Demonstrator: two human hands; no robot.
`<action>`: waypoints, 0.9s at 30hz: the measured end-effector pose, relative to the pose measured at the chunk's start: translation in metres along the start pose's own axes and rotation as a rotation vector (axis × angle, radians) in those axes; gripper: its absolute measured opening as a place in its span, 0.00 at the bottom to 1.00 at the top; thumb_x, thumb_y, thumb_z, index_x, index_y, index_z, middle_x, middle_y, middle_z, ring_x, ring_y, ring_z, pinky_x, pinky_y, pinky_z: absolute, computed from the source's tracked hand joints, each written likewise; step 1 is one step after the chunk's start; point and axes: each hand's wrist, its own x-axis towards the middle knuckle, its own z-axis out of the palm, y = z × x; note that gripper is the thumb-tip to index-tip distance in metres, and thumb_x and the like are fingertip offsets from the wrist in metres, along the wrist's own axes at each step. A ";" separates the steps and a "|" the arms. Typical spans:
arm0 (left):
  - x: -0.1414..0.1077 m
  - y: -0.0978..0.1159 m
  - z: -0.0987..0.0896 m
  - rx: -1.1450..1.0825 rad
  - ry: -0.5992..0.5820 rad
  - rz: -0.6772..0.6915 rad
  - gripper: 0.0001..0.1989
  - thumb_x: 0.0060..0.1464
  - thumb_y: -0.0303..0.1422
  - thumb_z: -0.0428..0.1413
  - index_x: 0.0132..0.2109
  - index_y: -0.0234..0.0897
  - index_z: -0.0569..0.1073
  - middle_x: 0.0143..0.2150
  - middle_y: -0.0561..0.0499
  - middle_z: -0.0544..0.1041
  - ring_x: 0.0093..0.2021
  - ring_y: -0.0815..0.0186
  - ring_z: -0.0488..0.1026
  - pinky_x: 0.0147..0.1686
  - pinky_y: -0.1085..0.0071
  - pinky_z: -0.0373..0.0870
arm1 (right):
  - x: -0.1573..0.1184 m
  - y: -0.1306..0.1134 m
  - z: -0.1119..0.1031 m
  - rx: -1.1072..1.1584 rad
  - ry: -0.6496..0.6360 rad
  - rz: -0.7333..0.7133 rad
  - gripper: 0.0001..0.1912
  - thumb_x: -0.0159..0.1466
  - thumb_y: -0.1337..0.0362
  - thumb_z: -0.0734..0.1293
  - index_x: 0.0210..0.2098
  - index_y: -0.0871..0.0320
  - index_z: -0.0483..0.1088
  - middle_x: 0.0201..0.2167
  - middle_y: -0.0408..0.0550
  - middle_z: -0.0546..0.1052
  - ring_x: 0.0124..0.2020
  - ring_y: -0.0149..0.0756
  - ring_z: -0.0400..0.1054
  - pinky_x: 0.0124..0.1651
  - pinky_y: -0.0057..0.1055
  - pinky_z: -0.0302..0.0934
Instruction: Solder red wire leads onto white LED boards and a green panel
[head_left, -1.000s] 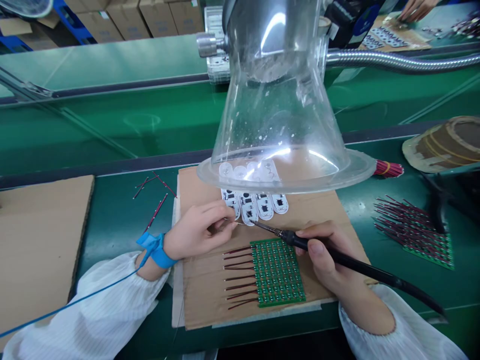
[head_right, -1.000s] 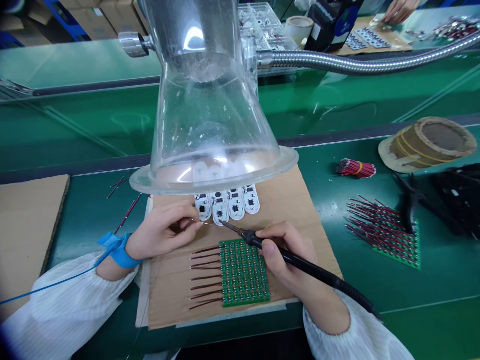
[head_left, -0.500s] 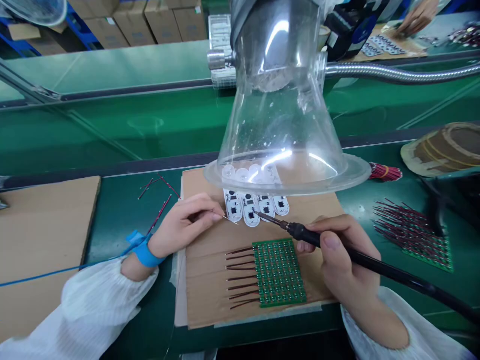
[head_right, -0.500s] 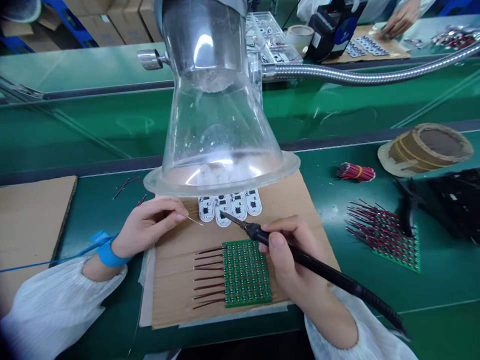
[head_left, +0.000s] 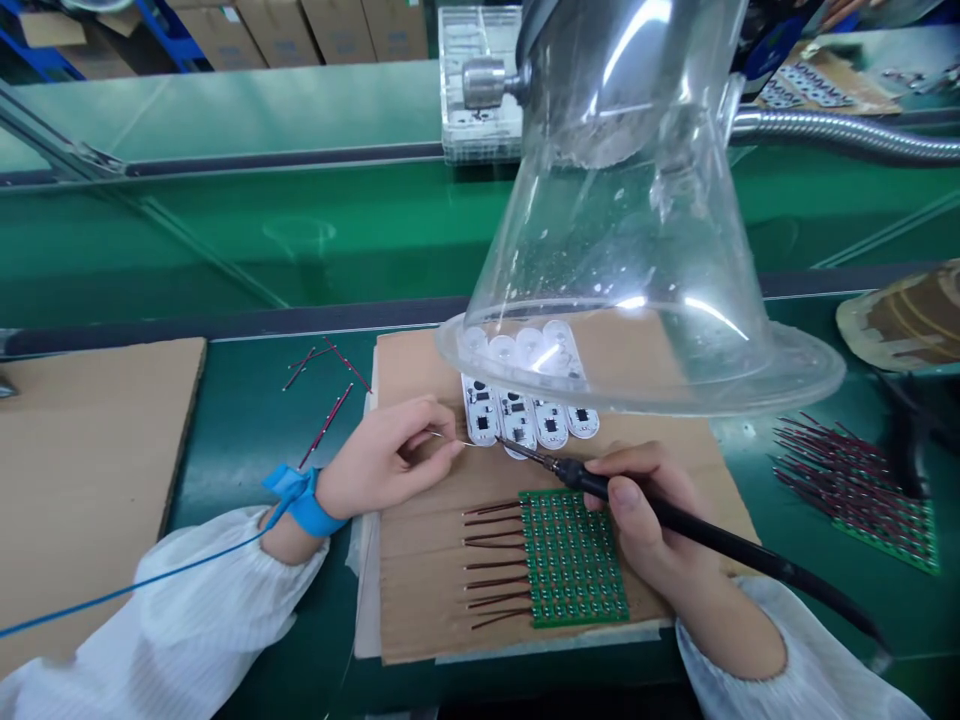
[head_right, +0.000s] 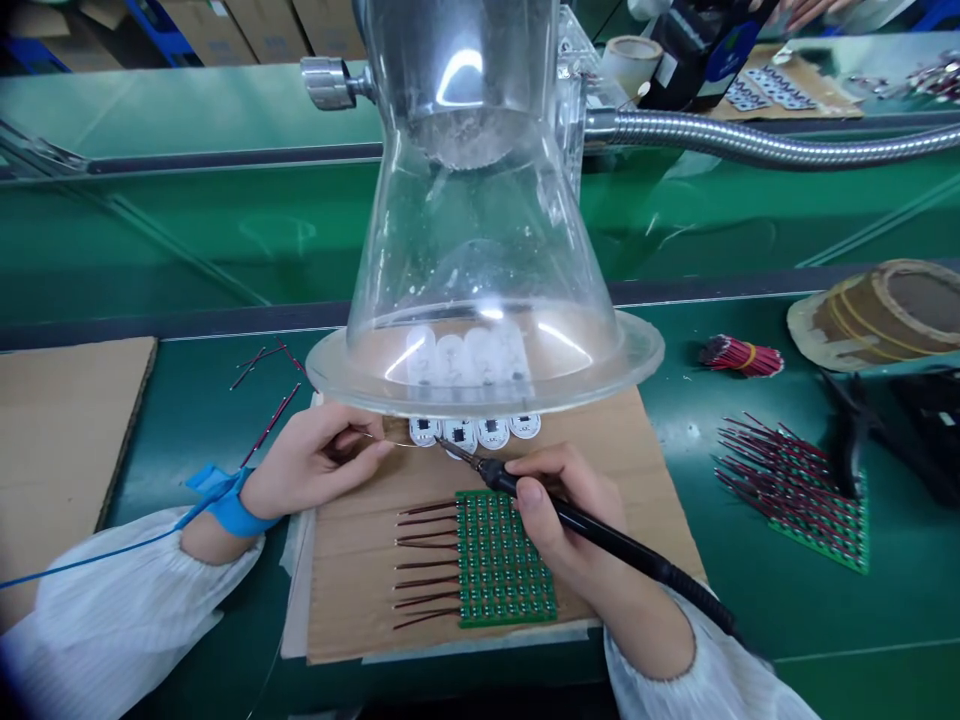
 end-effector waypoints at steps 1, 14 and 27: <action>0.000 0.000 0.000 0.004 0.000 -0.002 0.05 0.63 0.25 0.59 0.40 0.39 0.71 0.26 0.62 0.60 0.22 0.74 0.55 0.24 0.75 0.55 | 0.001 -0.001 0.000 -0.011 -0.004 0.002 0.05 0.75 0.58 0.69 0.47 0.50 0.75 0.34 0.42 0.80 0.29 0.32 0.77 0.32 0.29 0.71; 0.001 0.000 0.001 0.024 -0.003 -0.016 0.04 0.64 0.26 0.58 0.40 0.39 0.71 0.26 0.62 0.59 0.22 0.73 0.57 0.24 0.75 0.55 | 0.005 -0.005 0.001 -0.052 -0.013 -0.027 0.06 0.75 0.56 0.69 0.47 0.50 0.76 0.33 0.43 0.81 0.29 0.33 0.79 0.32 0.28 0.73; 0.002 -0.001 0.002 0.045 0.003 0.004 0.03 0.65 0.26 0.57 0.41 0.39 0.71 0.26 0.61 0.59 0.23 0.73 0.57 0.25 0.75 0.56 | 0.006 -0.001 0.001 -0.076 -0.050 -0.039 0.09 0.75 0.53 0.69 0.48 0.50 0.76 0.33 0.45 0.83 0.30 0.36 0.80 0.31 0.30 0.74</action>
